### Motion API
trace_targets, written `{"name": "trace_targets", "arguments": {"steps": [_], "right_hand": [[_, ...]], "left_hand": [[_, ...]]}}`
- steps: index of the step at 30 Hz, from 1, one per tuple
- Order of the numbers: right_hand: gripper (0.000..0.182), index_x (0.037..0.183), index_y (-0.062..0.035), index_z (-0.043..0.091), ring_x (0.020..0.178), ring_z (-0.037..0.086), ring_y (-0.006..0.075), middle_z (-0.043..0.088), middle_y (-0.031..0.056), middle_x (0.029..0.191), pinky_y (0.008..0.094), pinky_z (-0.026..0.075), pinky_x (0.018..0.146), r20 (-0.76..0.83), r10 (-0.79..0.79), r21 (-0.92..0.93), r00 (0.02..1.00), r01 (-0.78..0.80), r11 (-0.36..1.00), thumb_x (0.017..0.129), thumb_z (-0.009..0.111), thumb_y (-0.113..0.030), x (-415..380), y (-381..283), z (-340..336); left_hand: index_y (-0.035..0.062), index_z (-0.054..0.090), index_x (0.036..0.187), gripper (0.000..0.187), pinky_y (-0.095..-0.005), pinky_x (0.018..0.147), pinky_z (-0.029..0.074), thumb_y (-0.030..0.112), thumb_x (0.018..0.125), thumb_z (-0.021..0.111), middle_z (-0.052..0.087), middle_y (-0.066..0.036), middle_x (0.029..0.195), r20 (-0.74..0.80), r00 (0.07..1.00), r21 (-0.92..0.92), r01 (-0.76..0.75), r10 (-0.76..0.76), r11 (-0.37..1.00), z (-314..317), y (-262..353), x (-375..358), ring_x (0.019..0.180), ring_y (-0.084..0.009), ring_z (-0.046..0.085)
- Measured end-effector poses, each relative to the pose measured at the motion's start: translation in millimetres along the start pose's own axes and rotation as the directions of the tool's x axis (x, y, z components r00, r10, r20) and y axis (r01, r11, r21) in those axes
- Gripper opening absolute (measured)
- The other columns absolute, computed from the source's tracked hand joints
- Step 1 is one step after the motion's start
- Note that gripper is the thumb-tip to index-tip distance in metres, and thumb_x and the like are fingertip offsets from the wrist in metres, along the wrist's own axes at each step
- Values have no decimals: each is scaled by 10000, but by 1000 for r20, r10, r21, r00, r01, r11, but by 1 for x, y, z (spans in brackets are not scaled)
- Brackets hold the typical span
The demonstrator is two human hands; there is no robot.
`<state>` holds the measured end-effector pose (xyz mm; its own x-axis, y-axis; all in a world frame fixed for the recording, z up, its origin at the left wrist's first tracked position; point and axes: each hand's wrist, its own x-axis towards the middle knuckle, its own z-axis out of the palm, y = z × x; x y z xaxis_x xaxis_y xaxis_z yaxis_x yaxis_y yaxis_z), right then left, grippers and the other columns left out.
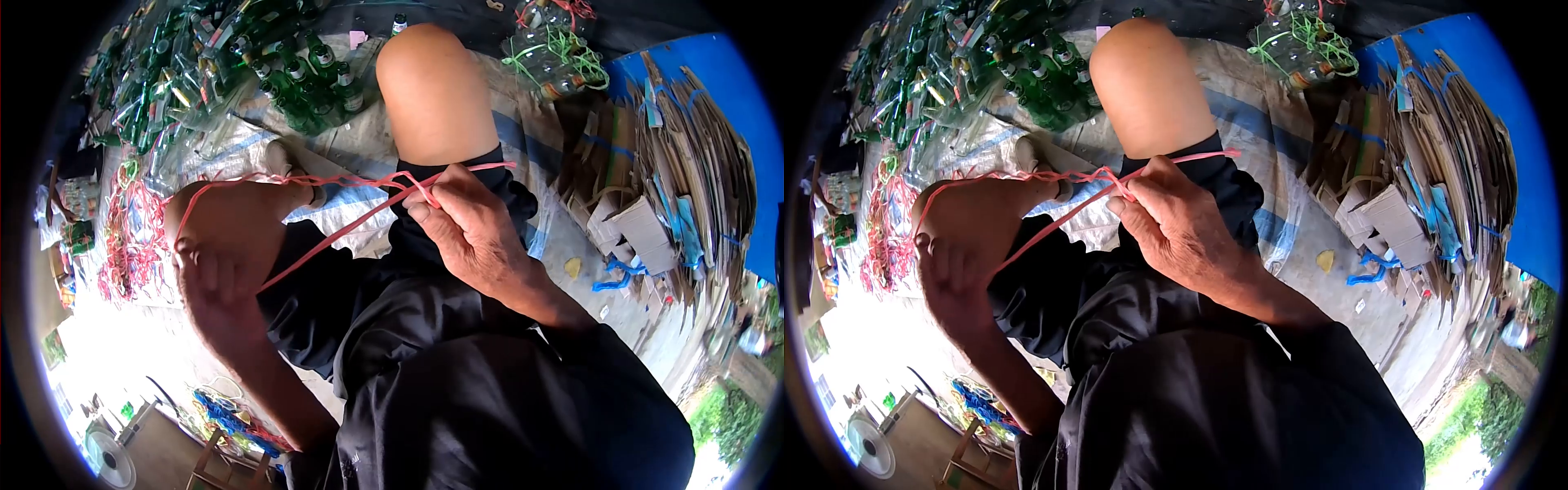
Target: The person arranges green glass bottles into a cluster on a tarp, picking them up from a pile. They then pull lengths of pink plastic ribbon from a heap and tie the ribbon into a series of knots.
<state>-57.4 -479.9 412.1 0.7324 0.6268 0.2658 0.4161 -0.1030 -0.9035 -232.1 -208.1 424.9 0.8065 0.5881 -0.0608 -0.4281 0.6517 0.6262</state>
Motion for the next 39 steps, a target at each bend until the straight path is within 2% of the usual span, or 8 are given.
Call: {"name": "trace_targets", "arguments": {"steps": [6, 10, 17, 26, 29, 32, 36, 39], "right_hand": [[174, 1128, 60, 623, 792, 590, 226, 585, 119, 941, 313, 505, 677, 4, -64, -118, 998, 64, 991, 1008, 694, -44, -4, 6, -8], [187, 1163, 68, 641, 851, 654, 233, 570, 120, 1015, 336, 556, 744, 1, -49, -189, 999, 48, 981, 1007, 685, -25, -4, 7, -14], [150, 1103, 53, 695, 937, 654, 221, 575, 110, 1157, 325, 544, 805, -127, -146, -246, 981, 111, 963, 1003, 701, -58, 5, 5, -16], [106, 994, -11, 662, 773, 709, 275, 613, 74, 955, 370, 605, 620, 32, -105, -414, 994, 108, 904, 989, 694, -112, 4, 2, -15], [125, 1013, 9, 660, 788, 681, 311, 624, 119, 933, 385, 561, 656, 53, -32, -368, 998, 50, 928, 1008, 686, -113, 4, -4, -16], [134, 1008, 31, 648, 768, 647, 330, 610, 146, 908, 379, 529, 665, 36, -21, -315, 999, 31, 949, 1013, 686, -98, 5, -3, -11], [125, 1013, 40, 645, 767, 632, 334, 611, 155, 918, 361, 521, 682, 30, -35, -282, 999, 42, 958, 1007, 691, -76, 6, -4, -8], [123, 1015, 49, 644, 780, 646, 327, 626, 157, 928, 366, 529, 694, 29, -36, -252, 999, 43, 967, 1002, 693, -63, 6, -6, -5]], "left_hand": [[-26, 607, 1198, 223, -223, 478, 207, 165, 1110, 533, 284, 64, 684, -270, 942, 364, -90, 198, 927, -7, 29, -1, 561, -35, 224], [-21, 667, 1153, 202, -201, 509, 209, 156, 1087, 593, 360, 81, 697, -370, 785, 794, -11, 497, 608, 13, 39, -3, 599, -2, 285], [22, 745, 1144, 199, -146, 544, 334, 177, 1065, 646, 710, 24, 961, -161, 758, 962, -22, 632, 272, -22, 84, -10, 639, 23, 423], [78, 724, 1306, 286, -274, 728, 535, 189, 1046, 683, 746, -70, 1080, -10, 742, 870, 338, 671, -360, -79, 116, -6, 899, -142, 647], [107, 595, 1465, 462, -308, 751, 549, 163, 1022, 714, 668, -86, 1288, 191, 749, 901, 123, 634, -416, -73, 80, -1, 1017, -167, 643], [106, 613, 1429, 500, -497, 1109, 444, 147, 950, 753, 556, -164, 1481, 499, 766, 700, -79, 406, -710, -5, 32, 0, 1397, -345, 497], [29, 668, 1303, 455, -491, 1084, 473, 117, 872, 784, 654, -220, 1318, 378, 825, 896, -213, 419, -389, 51, -38, -23, 1285, -378, 588], [26, 662, 1274, 459, -485, 989, 499, 144, 851, 796, 701, -163, 1195, 435, 900, 861, -422, -18, -284, 74, -70, -17, 1162, -359, 638]]}}
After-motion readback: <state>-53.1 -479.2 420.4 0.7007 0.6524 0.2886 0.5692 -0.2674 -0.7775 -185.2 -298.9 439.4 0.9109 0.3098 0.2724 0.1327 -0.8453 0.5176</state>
